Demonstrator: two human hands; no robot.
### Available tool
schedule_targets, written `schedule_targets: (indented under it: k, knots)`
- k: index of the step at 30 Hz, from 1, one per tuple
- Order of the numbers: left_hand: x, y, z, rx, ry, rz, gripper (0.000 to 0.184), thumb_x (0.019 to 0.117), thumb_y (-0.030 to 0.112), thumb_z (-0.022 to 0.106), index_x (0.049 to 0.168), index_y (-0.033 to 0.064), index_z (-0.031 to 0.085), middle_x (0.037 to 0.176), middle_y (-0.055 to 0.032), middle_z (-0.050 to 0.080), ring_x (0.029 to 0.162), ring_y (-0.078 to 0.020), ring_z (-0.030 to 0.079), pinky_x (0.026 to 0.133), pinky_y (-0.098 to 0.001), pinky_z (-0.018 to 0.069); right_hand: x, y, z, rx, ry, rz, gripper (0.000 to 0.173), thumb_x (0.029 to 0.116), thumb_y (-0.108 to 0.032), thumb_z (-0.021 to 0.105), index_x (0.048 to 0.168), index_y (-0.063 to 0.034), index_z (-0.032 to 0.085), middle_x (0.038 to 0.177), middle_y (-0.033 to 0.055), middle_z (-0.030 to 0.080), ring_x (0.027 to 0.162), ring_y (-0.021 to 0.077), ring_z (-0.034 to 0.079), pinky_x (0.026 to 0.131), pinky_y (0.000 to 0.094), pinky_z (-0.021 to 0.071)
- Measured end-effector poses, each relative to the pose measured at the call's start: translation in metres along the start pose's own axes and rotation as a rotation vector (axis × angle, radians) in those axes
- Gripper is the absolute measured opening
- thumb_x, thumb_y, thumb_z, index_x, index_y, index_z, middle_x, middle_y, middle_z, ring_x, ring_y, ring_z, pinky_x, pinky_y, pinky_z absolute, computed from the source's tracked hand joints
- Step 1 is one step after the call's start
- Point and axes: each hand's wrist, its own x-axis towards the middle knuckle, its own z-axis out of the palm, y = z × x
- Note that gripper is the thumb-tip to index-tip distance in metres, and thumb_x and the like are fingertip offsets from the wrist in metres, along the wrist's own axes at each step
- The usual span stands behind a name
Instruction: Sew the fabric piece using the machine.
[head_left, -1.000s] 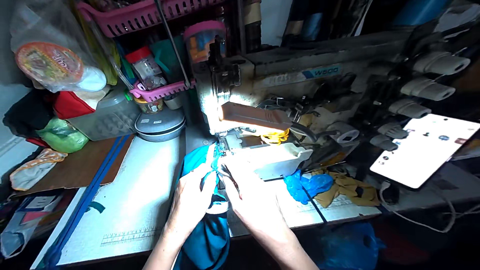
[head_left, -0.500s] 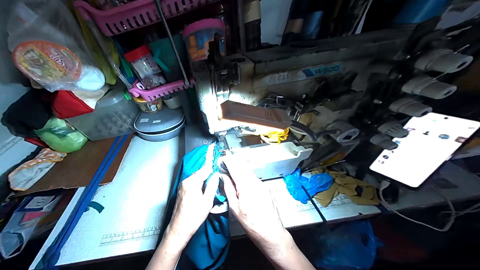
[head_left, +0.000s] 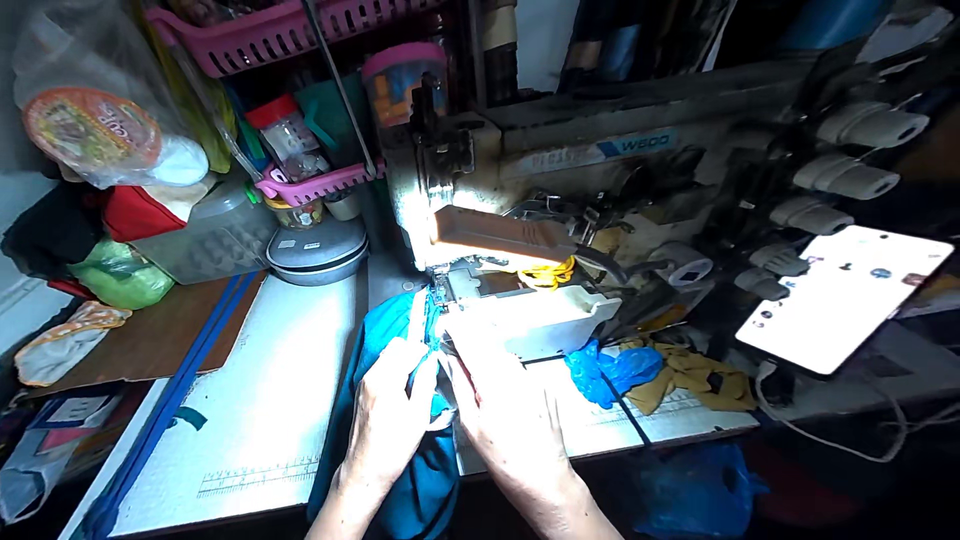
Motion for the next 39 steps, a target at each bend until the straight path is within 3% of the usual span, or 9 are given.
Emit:
schedule_targets:
  k: [3, 4, 7, 10, 18, 23, 27, 39]
  knots:
    - [0.0, -0.001, 0.001, -0.003, 0.043, 0.033, 0.017, 0.0932, 0.017, 0.06, 0.088, 0.0068, 0.073, 0.08, 0.0007, 0.065, 0.075, -0.0022, 0.062, 0.07, -0.0157, 0.0532, 0.002, 0.002, -0.004, 0.024, 0.007, 0.071, 0.029, 0.0984, -0.031, 0.06, 0.119, -0.0177, 0.075, 0.094, 0.0033, 0.074, 0.073, 0.0219, 0.072, 0.058, 0.0419, 0.0584]
    - [-0.001, -0.001, 0.001, -0.016, 0.048, 0.025, 0.018, 0.0929, 0.016, 0.06, 0.089, 0.0058, 0.074, 0.082, -0.0004, 0.066, 0.078, -0.0028, 0.063, 0.073, -0.0159, 0.0535, 0.003, 0.003, -0.007, 0.035, 0.012, 0.091, 0.03, 0.0973, -0.028, 0.06, 0.121, -0.0161, 0.074, 0.096, 0.0051, 0.075, 0.072, 0.0238, 0.072, 0.057, 0.0444, 0.0579]
    - [-0.003, -0.003, 0.002, -0.076, 0.049, -0.017, 0.019, 0.0937, 0.015, 0.061, 0.098, 0.0035, 0.076, 0.097, -0.0051, 0.07, 0.091, -0.0047, 0.066, 0.083, -0.0179, 0.055, 0.001, 0.003, -0.009, 0.077, 0.026, 0.099, 0.028, 0.0958, -0.027, 0.06, 0.118, -0.018, 0.075, 0.096, 0.0022, 0.075, 0.073, 0.0186, 0.072, 0.058, 0.0401, 0.0588]
    - [-0.003, -0.002, 0.004, -0.111, 0.046, -0.026, 0.02, 0.0946, 0.015, 0.061, 0.102, 0.0034, 0.076, 0.102, -0.0055, 0.072, 0.096, -0.0045, 0.067, 0.085, -0.0183, 0.0554, -0.001, 0.0, -0.007, 0.095, -0.025, 0.074, 0.027, 0.0968, -0.027, 0.06, 0.117, -0.0175, 0.075, 0.094, 0.0022, 0.075, 0.075, 0.0192, 0.073, 0.059, 0.0403, 0.0589]
    - [-0.004, 0.0, 0.004, -0.125, 0.029, -0.013, 0.021, 0.096, 0.015, 0.062, 0.105, 0.0028, 0.076, 0.103, -0.0057, 0.073, 0.097, -0.0046, 0.068, 0.088, -0.0186, 0.0554, 0.004, 0.0, 0.005, 0.075, -0.022, 0.051, 0.03, 0.0974, -0.024, 0.058, 0.119, -0.0138, 0.076, 0.094, 0.0062, 0.075, 0.076, 0.0227, 0.073, 0.062, 0.0404, 0.059]
    - [-0.004, 0.0, 0.003, -0.126, 0.014, -0.032, 0.022, 0.0963, 0.015, 0.061, 0.107, 0.0038, 0.076, 0.104, -0.0049, 0.073, 0.098, -0.0036, 0.068, 0.088, -0.0181, 0.0554, 0.003, 0.003, 0.005, 0.083, -0.032, 0.042, 0.031, 0.0981, -0.024, 0.057, 0.122, -0.0153, 0.075, 0.103, 0.0056, 0.075, 0.083, 0.0228, 0.074, 0.065, 0.0418, 0.0602]
    - [-0.004, -0.003, 0.003, -0.137, 0.01, -0.064, 0.022, 0.0976, 0.017, 0.06, 0.108, 0.004, 0.075, 0.102, -0.0039, 0.073, 0.094, -0.0032, 0.068, 0.085, -0.0181, 0.0561, -0.001, 0.002, 0.002, 0.083, -0.024, 0.026, 0.029, 0.0954, -0.023, 0.058, 0.117, -0.0152, 0.076, 0.094, 0.0039, 0.075, 0.078, 0.0204, 0.073, 0.062, 0.0388, 0.0602]
    - [-0.004, -0.003, 0.004, -0.139, 0.011, -0.036, 0.022, 0.097, 0.016, 0.061, 0.108, 0.0036, 0.075, 0.102, -0.004, 0.073, 0.095, -0.0025, 0.068, 0.086, -0.0171, 0.0555, 0.002, -0.001, 0.007, 0.052, -0.012, 0.02, 0.031, 0.0972, -0.023, 0.056, 0.12, -0.0141, 0.075, 0.094, 0.0049, 0.075, 0.077, 0.0205, 0.073, 0.062, 0.0374, 0.0594]
